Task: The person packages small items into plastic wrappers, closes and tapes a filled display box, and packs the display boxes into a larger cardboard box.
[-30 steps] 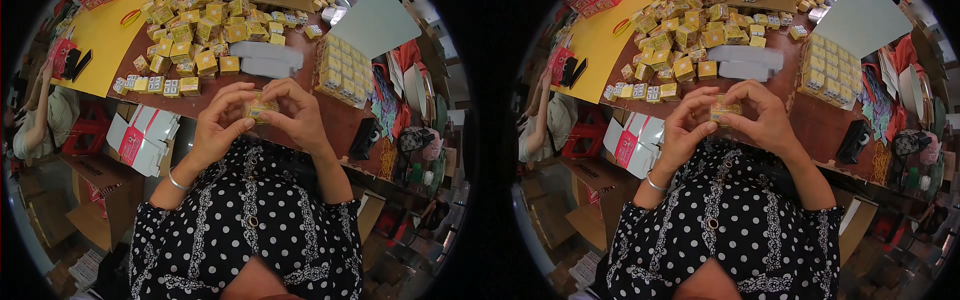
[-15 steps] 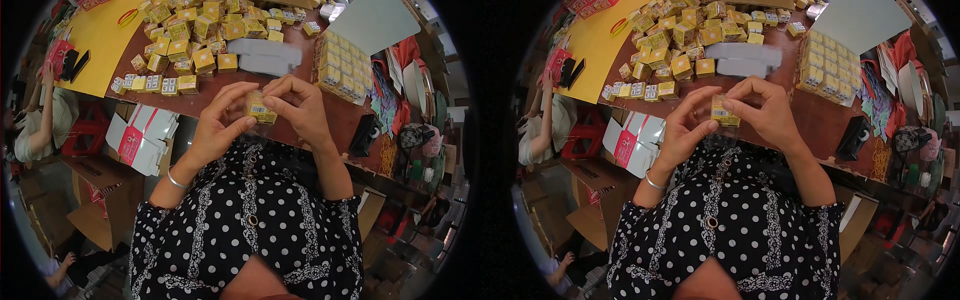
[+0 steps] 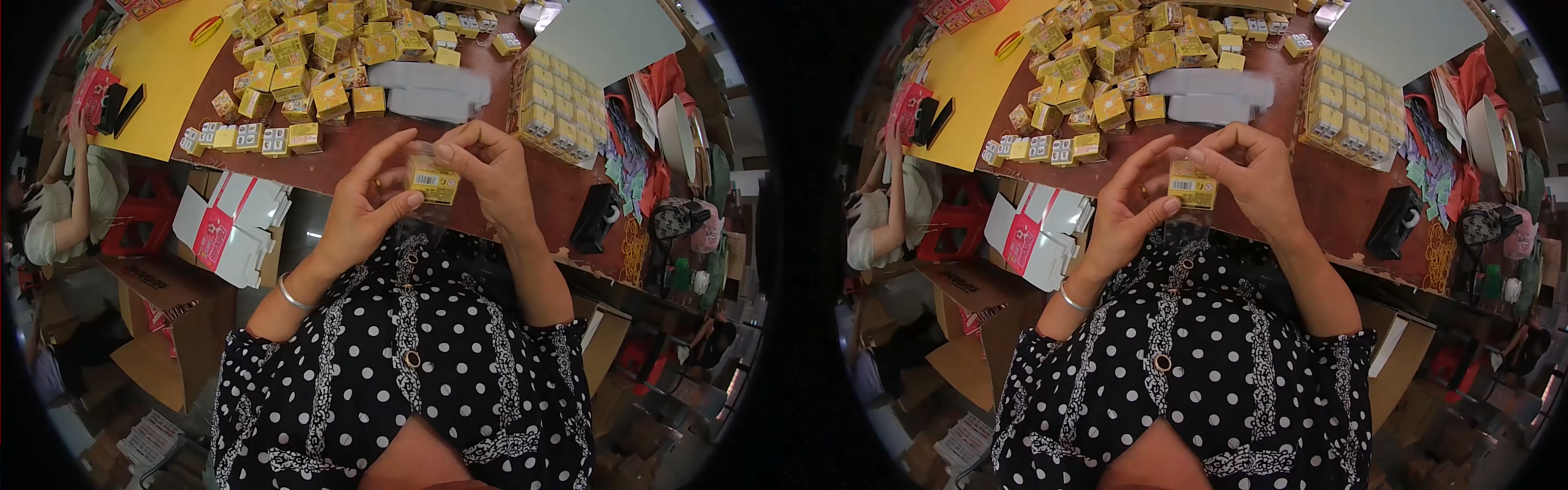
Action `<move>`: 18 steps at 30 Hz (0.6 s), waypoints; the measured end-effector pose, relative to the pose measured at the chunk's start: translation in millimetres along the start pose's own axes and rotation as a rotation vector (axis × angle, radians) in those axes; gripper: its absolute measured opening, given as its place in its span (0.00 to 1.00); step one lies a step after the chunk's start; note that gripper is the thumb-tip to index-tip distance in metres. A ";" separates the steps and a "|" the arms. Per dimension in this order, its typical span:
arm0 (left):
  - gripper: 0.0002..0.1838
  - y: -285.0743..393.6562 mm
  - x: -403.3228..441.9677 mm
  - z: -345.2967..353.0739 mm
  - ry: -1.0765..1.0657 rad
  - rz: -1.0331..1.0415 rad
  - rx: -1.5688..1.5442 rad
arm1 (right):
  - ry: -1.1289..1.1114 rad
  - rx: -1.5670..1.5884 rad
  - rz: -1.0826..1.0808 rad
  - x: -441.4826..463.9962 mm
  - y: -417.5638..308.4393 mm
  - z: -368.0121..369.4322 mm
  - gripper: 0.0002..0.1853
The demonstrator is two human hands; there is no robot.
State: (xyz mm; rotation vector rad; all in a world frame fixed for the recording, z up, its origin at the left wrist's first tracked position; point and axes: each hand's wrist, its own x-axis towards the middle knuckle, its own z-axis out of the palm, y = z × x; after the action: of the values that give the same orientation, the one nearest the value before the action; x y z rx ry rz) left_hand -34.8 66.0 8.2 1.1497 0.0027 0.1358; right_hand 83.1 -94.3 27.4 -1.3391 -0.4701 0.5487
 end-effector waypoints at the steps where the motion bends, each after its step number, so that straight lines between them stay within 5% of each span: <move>1: 0.34 -0.9 0.8 -0.8 0.000 0.001 -0.001 | 0.000 -0.001 -0.001 -0.7 -0.6 0.9 0.06; 18: 0.23 -12.9 6.5 -7.7 -0.001 0.112 -0.048 | -0.116 -0.195 -0.178 -7.8 0.2 -3.5 0.02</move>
State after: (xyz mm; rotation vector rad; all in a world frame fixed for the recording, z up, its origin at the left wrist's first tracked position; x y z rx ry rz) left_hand -27.5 68.5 -6.2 1.1017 -0.0659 0.2329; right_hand 79.1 -101.8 26.5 -1.4387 -0.7461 0.4430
